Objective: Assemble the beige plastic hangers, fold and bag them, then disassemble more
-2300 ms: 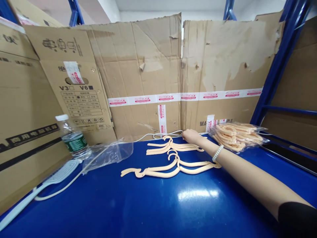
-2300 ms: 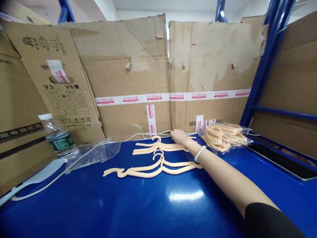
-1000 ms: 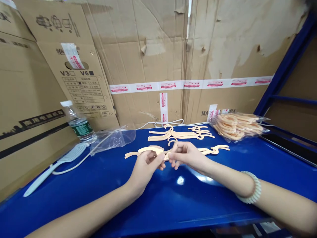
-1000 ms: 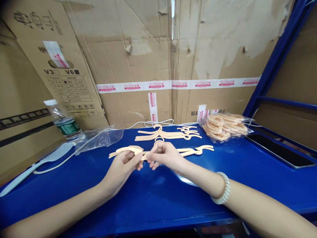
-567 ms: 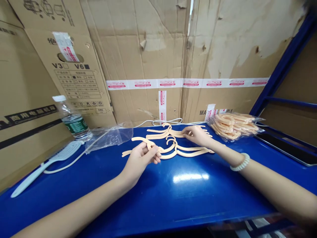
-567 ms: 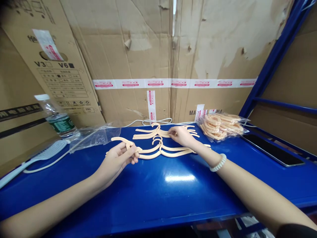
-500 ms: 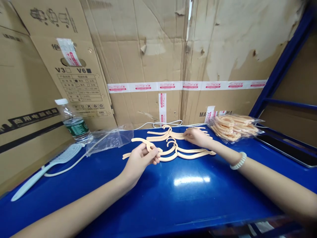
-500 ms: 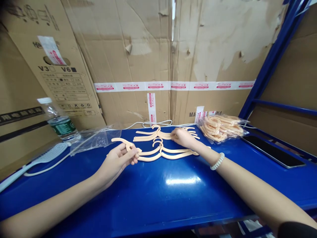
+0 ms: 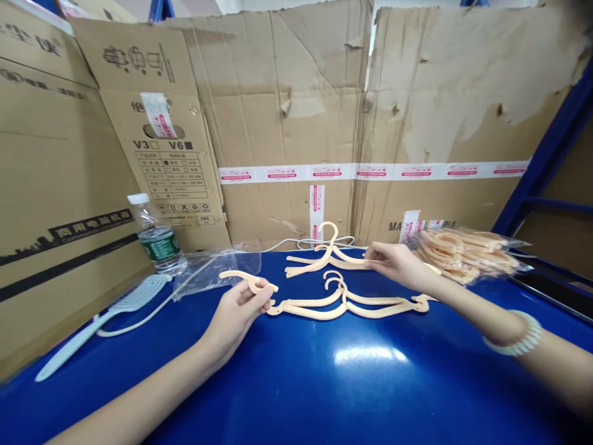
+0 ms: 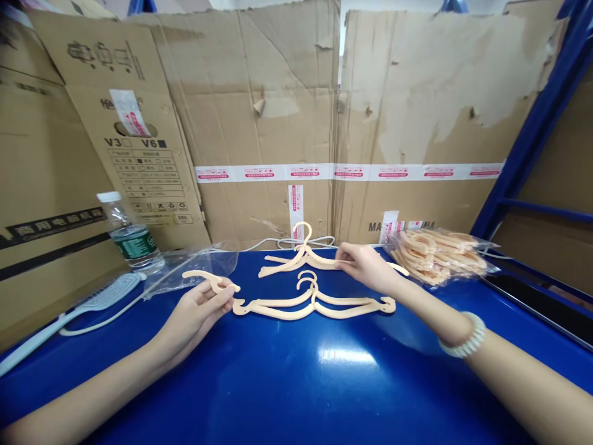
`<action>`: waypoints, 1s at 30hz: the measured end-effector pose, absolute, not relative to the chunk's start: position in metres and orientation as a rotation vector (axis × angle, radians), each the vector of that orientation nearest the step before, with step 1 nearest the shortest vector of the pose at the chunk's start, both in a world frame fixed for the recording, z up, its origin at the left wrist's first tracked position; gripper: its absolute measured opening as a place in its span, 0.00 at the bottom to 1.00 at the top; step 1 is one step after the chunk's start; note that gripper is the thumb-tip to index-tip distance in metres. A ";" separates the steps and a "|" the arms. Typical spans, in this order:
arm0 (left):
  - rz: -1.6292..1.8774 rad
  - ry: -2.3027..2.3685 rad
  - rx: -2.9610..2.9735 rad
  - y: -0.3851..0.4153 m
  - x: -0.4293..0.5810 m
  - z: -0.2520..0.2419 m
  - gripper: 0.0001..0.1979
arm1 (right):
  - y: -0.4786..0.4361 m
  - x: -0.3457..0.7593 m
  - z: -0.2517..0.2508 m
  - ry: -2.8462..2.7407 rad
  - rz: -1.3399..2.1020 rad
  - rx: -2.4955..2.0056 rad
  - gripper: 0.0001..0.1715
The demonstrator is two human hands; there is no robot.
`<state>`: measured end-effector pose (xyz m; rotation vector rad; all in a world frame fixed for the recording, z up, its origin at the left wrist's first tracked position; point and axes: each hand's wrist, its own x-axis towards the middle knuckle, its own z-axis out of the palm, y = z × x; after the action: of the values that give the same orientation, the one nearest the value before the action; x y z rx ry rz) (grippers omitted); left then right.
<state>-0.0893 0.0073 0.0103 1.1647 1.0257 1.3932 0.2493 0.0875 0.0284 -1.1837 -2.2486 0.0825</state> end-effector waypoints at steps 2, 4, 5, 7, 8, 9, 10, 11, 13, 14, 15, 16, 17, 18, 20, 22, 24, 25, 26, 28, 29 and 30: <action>1.395 1.024 1.147 0.006 -0.088 0.012 0.18 | 0.072 0.253 0.030 -2.218 0.076 -1.144 0.10; 1.374 1.020 1.152 0.004 -0.087 0.012 0.17 | 0.056 0.255 0.027 -2.161 0.071 -1.069 0.12; 1.354 1.015 1.160 0.003 -0.087 0.012 0.16 | 0.050 0.255 0.025 -2.147 0.037 -1.049 0.12; 1.297 0.989 1.175 0.001 -0.086 0.011 0.14 | 0.040 0.255 0.020 -2.162 0.012 -1.012 0.09; 1.272 0.971 1.171 0.001 -0.087 0.010 0.14 | 0.038 0.254 0.018 -2.178 0.014 -0.999 0.08; 1.252 0.954 1.161 0.000 -0.087 0.009 0.13 | 0.036 0.254 0.017 -2.196 0.027 -0.985 0.08; 1.240 0.937 1.143 0.000 -0.088 0.008 0.13 | 0.036 0.254 0.017 -2.209 0.044 -0.973 0.07; 1.232 0.923 1.123 0.000 -0.089 0.008 0.13 | 0.036 0.254 0.017 -2.217 0.062 -0.972 0.07; 1.224 0.904 1.092 -0.001 -0.091 0.007 0.13 | 0.036 0.255 0.018 -2.223 0.086 -0.977 0.06; 1.212 0.893 1.089 -0.001 -0.091 0.007 0.12 | 0.036 0.257 0.018 -2.220 0.090 -0.983 0.06; 1.193 0.878 1.095 -0.001 -0.092 0.006 0.13 | 0.036 0.258 0.018 -2.213 0.091 -0.988 0.05; 1.175 0.862 1.105 -0.002 -0.092 0.006 0.13 | 0.035 0.258 0.017 -2.204 0.091 -0.991 0.05; 1.157 0.847 1.116 -0.002 -0.092 0.006 0.13 | 0.034 0.259 0.017 -2.195 0.093 -0.989 0.04; 1.143 0.832 1.119 -0.003 -0.091 0.006 0.13 | 0.033 0.258 0.016 -2.185 0.097 -0.984 0.04; 1.124 0.808 1.104 -0.004 -0.091 0.006 0.12 | 0.032 0.257 0.014 -2.166 0.110 -0.979 0.03; 1.100 0.779 1.075 -0.006 -0.090 0.007 0.10 | 0.031 0.254 0.013 -2.166 0.122 -0.970 0.03; 1.062 0.733 1.047 -0.007 -0.090 0.008 0.08 | 0.031 0.252 0.012 -2.169 0.126 -0.969 0.04; 1.046 0.708 1.032 -0.008 -0.090 0.009 0.08 | 0.031 0.252 0.012 -2.168 0.121 -0.970 0.04; 1.034 0.685 1.015 -0.008 -0.090 0.009 0.07 | 0.030 0.252 0.012 -2.165 0.113 -0.970 0.04; 1.027 0.653 0.985 -0.007 -0.091 0.010 0.06 | 0.030 0.253 0.013 -2.154 0.089 -0.967 0.04; 1.028 0.644 0.974 -0.007 -0.091 0.010 0.06 | 0.030 0.253 0.013 -2.152 0.079 -0.963 0.04; 1.030 0.637 0.965 -0.006 -0.091 0.010 0.06 | 0.029 0.254 0.014 -2.150 0.070 -0.960 0.04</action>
<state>-0.0909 -0.0065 0.0103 0.9653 0.6373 1.0297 0.2537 0.0294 0.0137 -0.9599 -2.1500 0.0701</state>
